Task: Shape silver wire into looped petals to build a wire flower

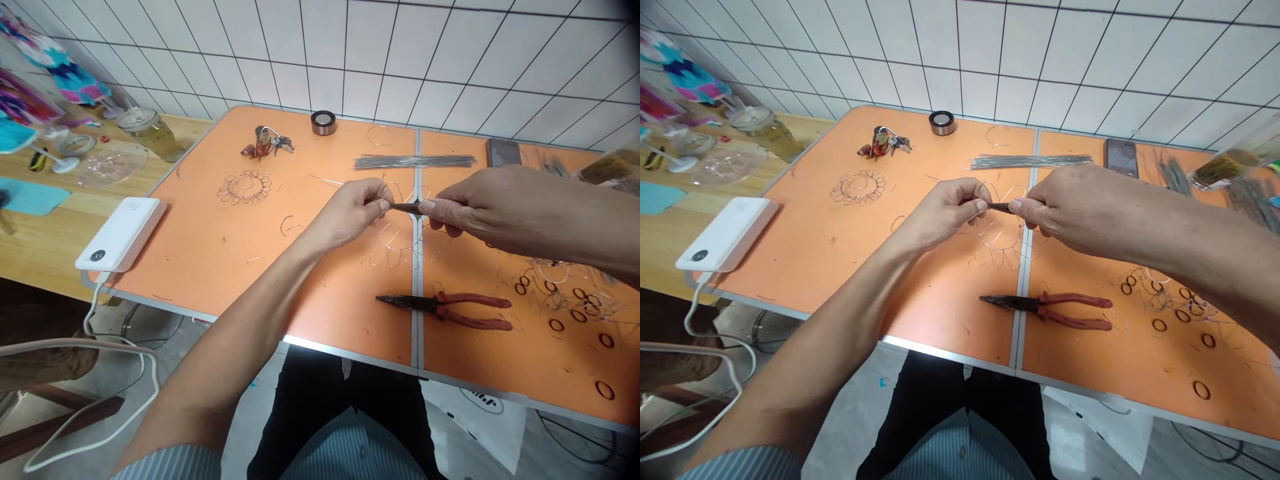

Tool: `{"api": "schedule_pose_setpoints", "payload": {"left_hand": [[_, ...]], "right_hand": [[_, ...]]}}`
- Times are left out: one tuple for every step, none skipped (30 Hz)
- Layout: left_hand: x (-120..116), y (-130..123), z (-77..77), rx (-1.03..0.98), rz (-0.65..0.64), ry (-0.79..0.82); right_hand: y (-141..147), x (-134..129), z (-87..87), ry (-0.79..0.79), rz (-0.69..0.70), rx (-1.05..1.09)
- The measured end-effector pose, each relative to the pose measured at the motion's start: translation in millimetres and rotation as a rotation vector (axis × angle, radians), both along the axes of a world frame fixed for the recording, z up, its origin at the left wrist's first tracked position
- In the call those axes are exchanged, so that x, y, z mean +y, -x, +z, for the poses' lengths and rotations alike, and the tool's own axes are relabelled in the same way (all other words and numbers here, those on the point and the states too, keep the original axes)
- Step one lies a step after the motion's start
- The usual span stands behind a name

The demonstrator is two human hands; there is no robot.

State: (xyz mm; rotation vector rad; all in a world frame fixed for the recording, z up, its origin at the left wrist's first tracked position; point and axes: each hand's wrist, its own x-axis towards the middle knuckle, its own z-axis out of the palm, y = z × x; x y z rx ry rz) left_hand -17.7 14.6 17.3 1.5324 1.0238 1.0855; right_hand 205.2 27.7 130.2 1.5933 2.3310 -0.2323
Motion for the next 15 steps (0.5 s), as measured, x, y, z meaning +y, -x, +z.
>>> {"api": "schedule_pose_setpoints", "payload": {"left_hand": [[0.2, 0.0, -0.1, 0.002, 0.002, -0.003], [0.3, 0.0, 0.0, 0.002, 0.005, -0.006], [0.3, -0.1, 0.2, 0.002, 0.009, -0.007], [0.3, -0.2, 0.5, 0.002, 0.012, -0.008], [0.2, -0.4, 0.9, 0.003, 0.017, -0.008], [0.0, -0.6, 1.3, 0.006, 0.020, -0.007], [-0.2, -0.9, 1.7, 0.008, 0.022, -0.006], [-0.4, -1.1, 2.1, 0.007, 0.022, -0.005], [-0.7, -1.2, 2.5, 0.004, 0.020, -0.003], [-0.9, -1.3, 2.7, 0.000, 0.017, -0.001], [-1.0, -1.3, 2.9, -0.005, 0.014, 0.002], [-1.0, -1.1, 3.0, -0.009, 0.010, 0.005], [-1.0, -1.0, 3.0, -0.012, 0.006, 0.009], [-0.7, -0.7, 2.9, -0.016, 0.004, 0.014], [-0.4, -0.5, 2.7, -0.022, 0.001, 0.020]], "right_hand": [[-1.5, 0.8, -0.9, 0.000, 0.023, 0.006], [-3.4, 1.8, -2.0, -0.002, 0.046, 0.016], [-5.2, 2.8, -3.3, -0.005, 0.067, 0.029], [-6.8, 3.7, -4.3, -0.006, 0.087, 0.043], [-7.6, 4.2, -5.2, -0.007, 0.104, 0.051], [-7.8, 4.5, -5.7, -0.009, 0.119, 0.050], [-7.3, 4.5, -6.0, -0.011, 0.129, 0.039], [-6.5, 4.4, -6.1, -0.014, 0.134, 0.023], [-5.6, 4.3, -6.2, -0.017, 0.136, 0.006], [-5.0, 4.5, -6.5, -0.021, 0.138, -0.007], [-5.2, 4.9, -7.2, -0.024, 0.143, -0.011], [-6.3, 5.6, -8.4, -0.027, 0.152, -0.005], [-8.3, 6.5, -10.1, -0.030, 0.165, 0.014], [-11.2, 7.6, -12.2, -0.046, 0.178, 0.056], [-14.6, 8.7, -14.6, -0.072, 0.186, 0.111]]}}
